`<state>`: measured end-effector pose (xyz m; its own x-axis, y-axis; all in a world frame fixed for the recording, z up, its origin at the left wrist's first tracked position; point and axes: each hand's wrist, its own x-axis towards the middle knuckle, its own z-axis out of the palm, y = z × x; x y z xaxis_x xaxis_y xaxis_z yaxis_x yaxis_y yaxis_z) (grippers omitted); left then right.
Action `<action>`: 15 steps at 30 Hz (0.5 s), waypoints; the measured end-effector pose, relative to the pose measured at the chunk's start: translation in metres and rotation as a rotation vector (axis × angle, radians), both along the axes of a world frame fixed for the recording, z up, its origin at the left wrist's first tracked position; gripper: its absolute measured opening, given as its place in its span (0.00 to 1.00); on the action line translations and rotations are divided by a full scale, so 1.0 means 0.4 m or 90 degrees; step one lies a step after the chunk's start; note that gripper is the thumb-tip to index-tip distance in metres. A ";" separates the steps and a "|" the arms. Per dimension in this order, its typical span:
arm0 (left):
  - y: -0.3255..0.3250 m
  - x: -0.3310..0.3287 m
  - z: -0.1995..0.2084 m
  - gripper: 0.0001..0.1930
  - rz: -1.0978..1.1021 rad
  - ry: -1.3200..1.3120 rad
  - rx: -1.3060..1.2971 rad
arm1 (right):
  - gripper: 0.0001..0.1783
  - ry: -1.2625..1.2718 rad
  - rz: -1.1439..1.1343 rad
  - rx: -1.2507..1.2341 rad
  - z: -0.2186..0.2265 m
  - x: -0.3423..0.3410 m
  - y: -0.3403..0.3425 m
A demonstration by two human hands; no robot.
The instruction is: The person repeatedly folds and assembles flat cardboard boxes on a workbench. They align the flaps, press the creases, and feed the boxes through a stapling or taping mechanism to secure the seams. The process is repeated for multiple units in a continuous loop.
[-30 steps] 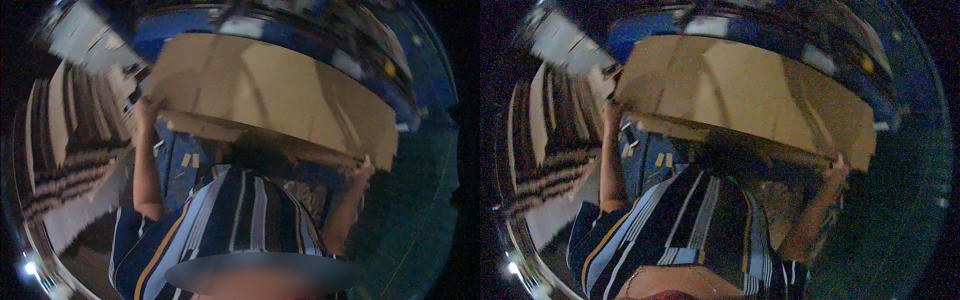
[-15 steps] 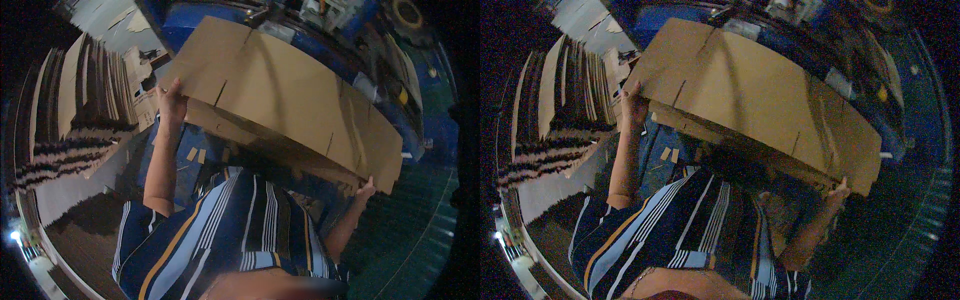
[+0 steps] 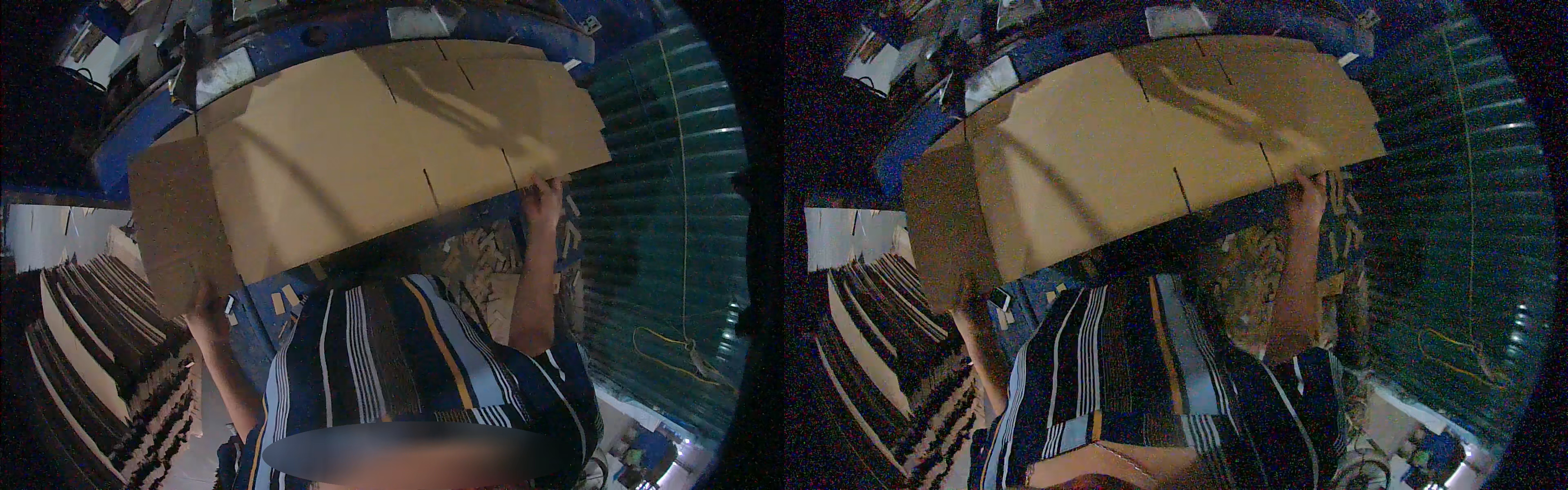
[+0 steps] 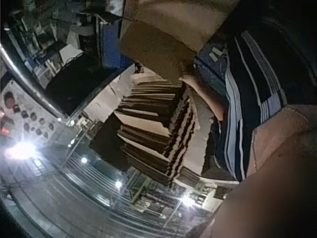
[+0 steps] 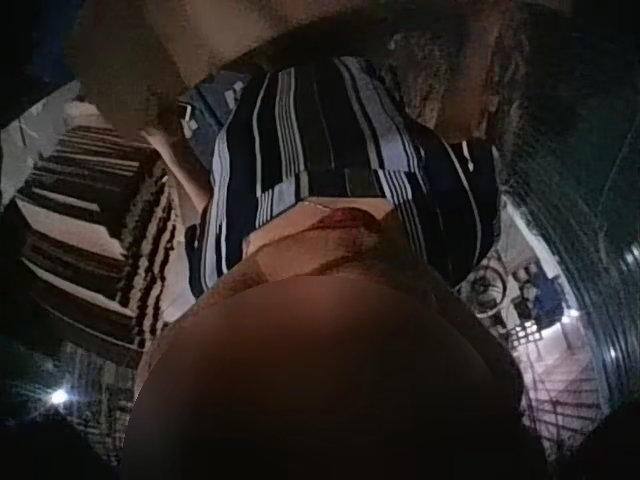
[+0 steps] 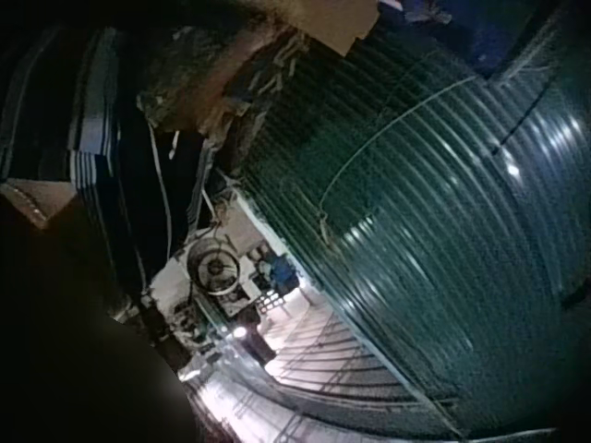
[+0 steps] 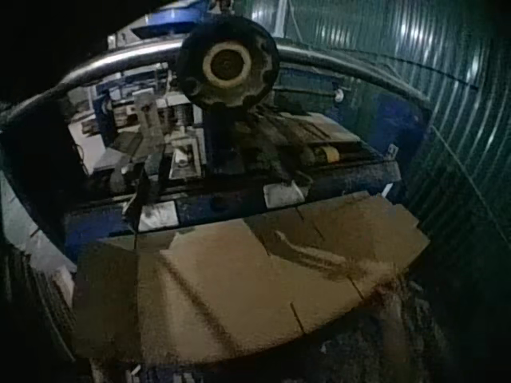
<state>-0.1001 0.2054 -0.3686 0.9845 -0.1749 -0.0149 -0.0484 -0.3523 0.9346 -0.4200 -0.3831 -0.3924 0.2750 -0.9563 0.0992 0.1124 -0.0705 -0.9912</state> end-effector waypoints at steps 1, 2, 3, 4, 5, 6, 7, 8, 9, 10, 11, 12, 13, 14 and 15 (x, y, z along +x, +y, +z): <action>-0.013 -0.010 0.014 0.19 0.009 -0.044 0.016 | 0.23 0.040 -0.042 -0.070 0.003 -0.002 0.014; -0.025 -0.017 0.024 0.18 0.019 -0.066 0.015 | 0.22 0.040 -0.009 -0.114 0.015 -0.004 0.030; -0.039 -0.030 0.033 0.17 0.031 -0.087 0.014 | 0.22 0.044 -0.019 -0.116 0.030 0.000 0.055; -0.055 -0.032 0.039 0.17 0.009 -0.194 0.164 | 0.22 0.041 -0.022 -0.117 0.041 0.006 0.083; -0.070 -0.036 0.047 0.17 -0.016 -0.232 0.230 | 0.25 0.178 -0.015 -0.167 0.068 0.016 0.117; -0.093 -0.042 0.048 0.17 -0.046 -0.343 0.286 | 0.28 0.310 0.000 -0.210 0.084 0.025 0.152; -0.113 -0.041 0.052 0.20 -0.087 -0.410 0.261 | 0.30 0.443 0.031 -0.265 0.098 0.045 0.178; -0.140 -0.042 0.057 0.23 -0.121 -0.418 0.232 | 0.32 0.511 0.105 -0.420 0.113 0.067 0.206; -0.167 -0.041 0.062 0.26 -0.146 -0.376 0.235 | 0.32 0.575 0.198 -0.593 0.129 0.087 0.222; -0.200 -0.040 0.066 0.29 -0.169 -0.320 0.207 | 0.33 0.659 0.298 -0.770 0.143 0.107 0.233; -0.241 -0.011 0.072 0.33 -0.194 -0.414 0.239 | 0.34 0.641 0.306 -0.810 0.159 0.126 0.235; -0.276 0.009 0.075 0.33 -0.192 -0.386 0.222 | 0.35 0.645 0.321 -0.853 0.168 0.158 0.229; -0.305 0.017 0.093 0.32 -0.210 -0.445 0.218 | 0.35 0.642 0.326 -0.901 0.185 0.173 0.219; -0.330 0.039 0.106 0.32 -0.223 -0.480 0.224 | 0.35 0.652 0.354 -0.856 0.199 0.200 0.203; -0.353 0.066 0.118 0.32 -0.233 -0.515 0.232 | 0.36 0.659 0.383 -0.814 0.211 0.231 0.182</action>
<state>-0.0737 0.0643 -0.3214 0.6057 -0.5925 0.5312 -0.7957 -0.4497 0.4057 -0.3278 -0.3105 -0.3081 0.9617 -0.1736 0.2122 -0.1724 -0.9847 -0.0246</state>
